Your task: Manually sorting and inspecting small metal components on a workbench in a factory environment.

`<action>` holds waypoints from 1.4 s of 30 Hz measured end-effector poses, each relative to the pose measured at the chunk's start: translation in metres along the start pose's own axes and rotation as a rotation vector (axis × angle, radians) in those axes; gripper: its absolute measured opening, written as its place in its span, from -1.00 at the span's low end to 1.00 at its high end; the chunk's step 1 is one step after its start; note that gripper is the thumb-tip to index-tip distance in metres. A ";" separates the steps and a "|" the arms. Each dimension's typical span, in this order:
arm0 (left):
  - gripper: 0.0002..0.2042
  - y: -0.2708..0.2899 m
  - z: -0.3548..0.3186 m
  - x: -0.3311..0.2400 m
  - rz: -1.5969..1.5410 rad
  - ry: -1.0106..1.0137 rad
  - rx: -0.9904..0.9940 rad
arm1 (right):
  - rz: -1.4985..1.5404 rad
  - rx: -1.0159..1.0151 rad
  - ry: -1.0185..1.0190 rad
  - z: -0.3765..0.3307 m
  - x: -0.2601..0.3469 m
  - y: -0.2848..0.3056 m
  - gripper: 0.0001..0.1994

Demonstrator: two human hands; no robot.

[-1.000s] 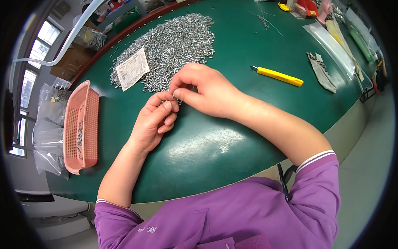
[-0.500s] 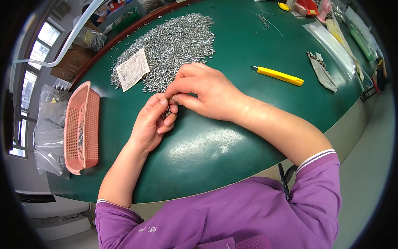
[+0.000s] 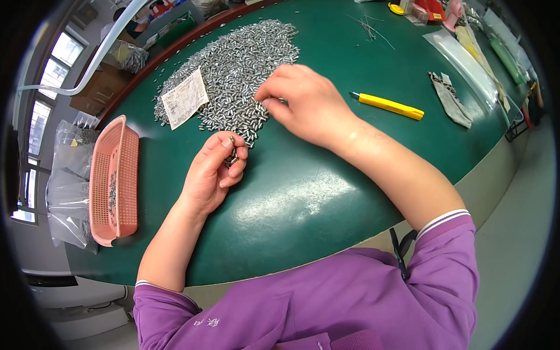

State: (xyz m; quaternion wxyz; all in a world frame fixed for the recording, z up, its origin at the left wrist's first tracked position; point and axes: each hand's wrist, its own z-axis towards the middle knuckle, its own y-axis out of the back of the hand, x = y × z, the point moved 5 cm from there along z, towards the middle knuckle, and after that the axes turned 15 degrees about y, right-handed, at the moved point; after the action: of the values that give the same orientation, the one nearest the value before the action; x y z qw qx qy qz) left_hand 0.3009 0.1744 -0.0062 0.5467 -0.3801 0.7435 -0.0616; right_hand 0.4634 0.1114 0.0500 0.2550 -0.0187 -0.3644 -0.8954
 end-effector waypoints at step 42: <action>-0.77 0.221 -0.227 -0.109 0.909 -0.303 -1.510 | -0.033 0.016 0.132 -0.011 0.000 -0.007 -0.96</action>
State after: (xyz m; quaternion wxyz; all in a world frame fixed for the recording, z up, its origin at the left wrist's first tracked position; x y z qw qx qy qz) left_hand 0.0082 0.3253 0.0545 0.2147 -0.3114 0.5845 0.7179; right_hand 0.4613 0.1084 0.0376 0.2637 0.0486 -0.3543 -0.8959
